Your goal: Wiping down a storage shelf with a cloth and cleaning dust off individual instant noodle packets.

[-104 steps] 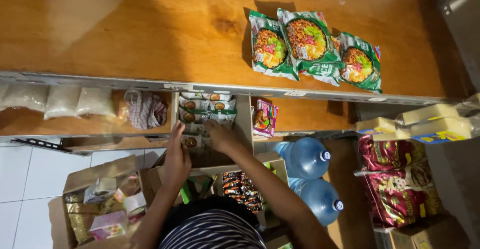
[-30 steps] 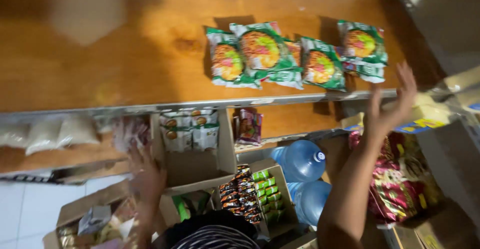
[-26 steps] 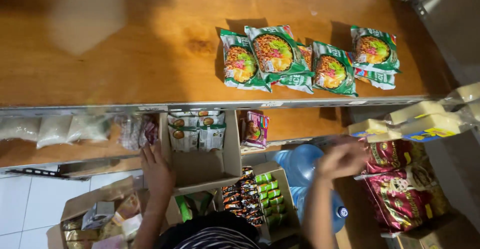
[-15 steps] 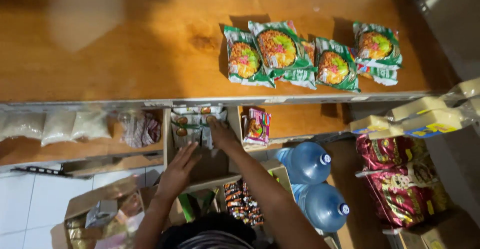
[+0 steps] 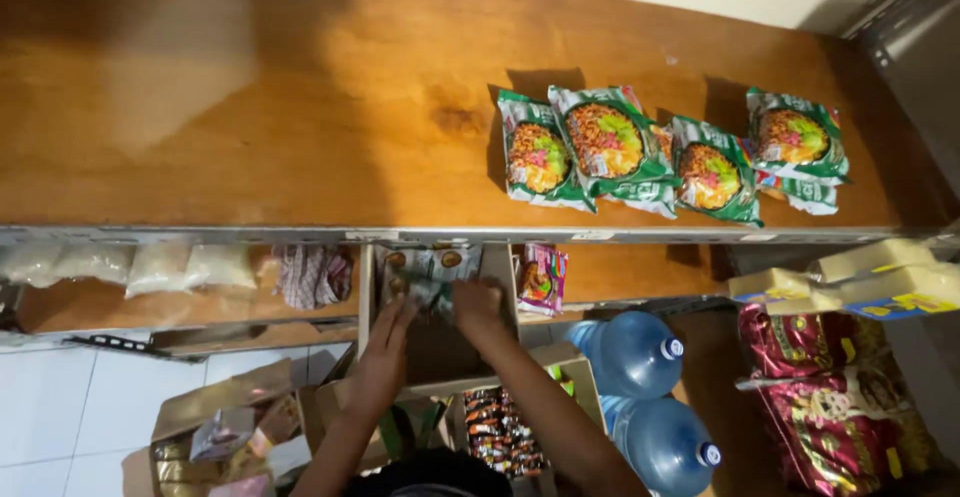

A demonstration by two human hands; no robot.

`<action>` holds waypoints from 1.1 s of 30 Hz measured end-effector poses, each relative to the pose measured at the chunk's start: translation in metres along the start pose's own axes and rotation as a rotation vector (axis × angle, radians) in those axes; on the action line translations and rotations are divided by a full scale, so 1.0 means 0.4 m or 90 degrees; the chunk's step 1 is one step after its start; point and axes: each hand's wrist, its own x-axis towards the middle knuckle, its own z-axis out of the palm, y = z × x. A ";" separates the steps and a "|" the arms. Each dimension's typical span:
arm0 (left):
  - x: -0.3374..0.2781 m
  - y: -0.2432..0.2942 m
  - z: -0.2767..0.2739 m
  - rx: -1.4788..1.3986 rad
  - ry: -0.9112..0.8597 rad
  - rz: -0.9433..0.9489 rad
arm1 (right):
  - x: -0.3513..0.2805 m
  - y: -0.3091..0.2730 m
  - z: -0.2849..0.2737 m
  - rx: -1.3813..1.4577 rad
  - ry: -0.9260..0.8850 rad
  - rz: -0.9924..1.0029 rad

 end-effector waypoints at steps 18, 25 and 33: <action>0.022 0.049 -0.046 0.008 0.007 -0.100 | -0.462 0.063 -0.968 0.365 0.725 -0.282; 0.000 0.020 -0.004 -0.027 0.048 -0.091 | -0.257 0.016 -0.896 0.058 0.837 -0.287; -0.005 0.034 -0.019 -0.055 0.094 -0.073 | -0.282 0.017 -0.889 0.137 0.711 -0.308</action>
